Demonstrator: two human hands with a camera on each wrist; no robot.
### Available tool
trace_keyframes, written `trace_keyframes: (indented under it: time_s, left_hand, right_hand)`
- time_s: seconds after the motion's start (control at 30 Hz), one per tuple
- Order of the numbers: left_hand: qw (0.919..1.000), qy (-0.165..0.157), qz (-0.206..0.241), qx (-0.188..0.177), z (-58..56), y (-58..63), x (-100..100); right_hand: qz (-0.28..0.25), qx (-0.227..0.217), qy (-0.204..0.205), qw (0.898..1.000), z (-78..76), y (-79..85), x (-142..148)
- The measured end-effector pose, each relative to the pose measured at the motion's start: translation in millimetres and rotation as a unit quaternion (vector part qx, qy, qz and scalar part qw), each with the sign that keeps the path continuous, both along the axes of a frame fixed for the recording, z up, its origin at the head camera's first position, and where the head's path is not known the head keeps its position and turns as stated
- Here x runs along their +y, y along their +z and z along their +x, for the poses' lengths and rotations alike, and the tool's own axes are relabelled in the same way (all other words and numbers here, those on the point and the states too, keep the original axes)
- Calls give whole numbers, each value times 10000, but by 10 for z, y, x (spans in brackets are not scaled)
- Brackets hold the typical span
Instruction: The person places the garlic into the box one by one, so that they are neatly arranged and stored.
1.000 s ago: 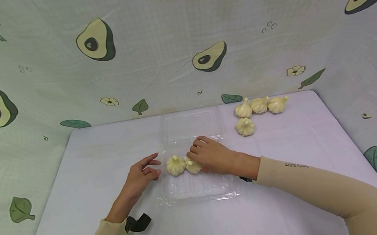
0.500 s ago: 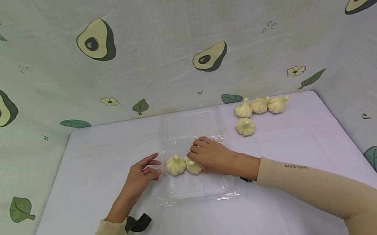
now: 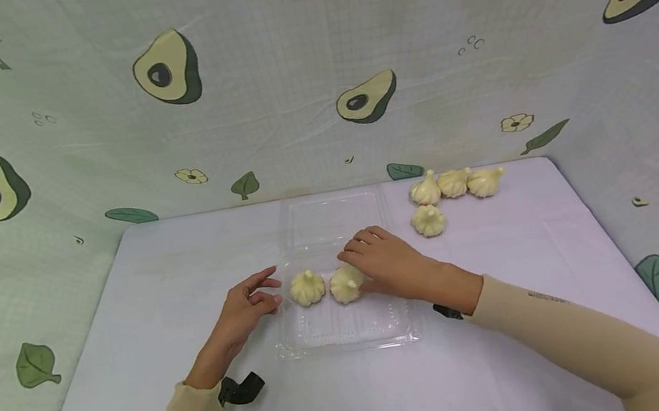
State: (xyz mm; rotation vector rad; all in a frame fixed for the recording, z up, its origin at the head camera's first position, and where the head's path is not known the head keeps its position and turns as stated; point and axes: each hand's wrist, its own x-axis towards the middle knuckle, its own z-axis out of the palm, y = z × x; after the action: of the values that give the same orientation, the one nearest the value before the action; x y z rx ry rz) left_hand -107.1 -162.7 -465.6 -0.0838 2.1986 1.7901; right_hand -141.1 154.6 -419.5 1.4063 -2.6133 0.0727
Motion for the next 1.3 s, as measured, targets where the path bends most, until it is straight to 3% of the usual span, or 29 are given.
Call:
trace_keyframes:
  time_s: [0.37, 0.77, 1.0, 1.3]
  left_hand:
    - [10000, -13, -31, -4, -2, 12, 6]
    - [10000, -63, 12, -2, -4, 25, 5]
    - [10000, -29, 4, 23, 8, 5, 17]
    - [10000, 30, 1, -11, 8, 6, 25]
  right_hand:
    - [-875, 9, -919, 9919, 39, 53, 497]
    - [-1597, 21, -2120, 9641, 38, -63, 951]
    - [-1655, 153, -2469, 9547, 4, -173, 1129]
    - [-1424, -154, -2740, 9510, -66, -338, 1202]
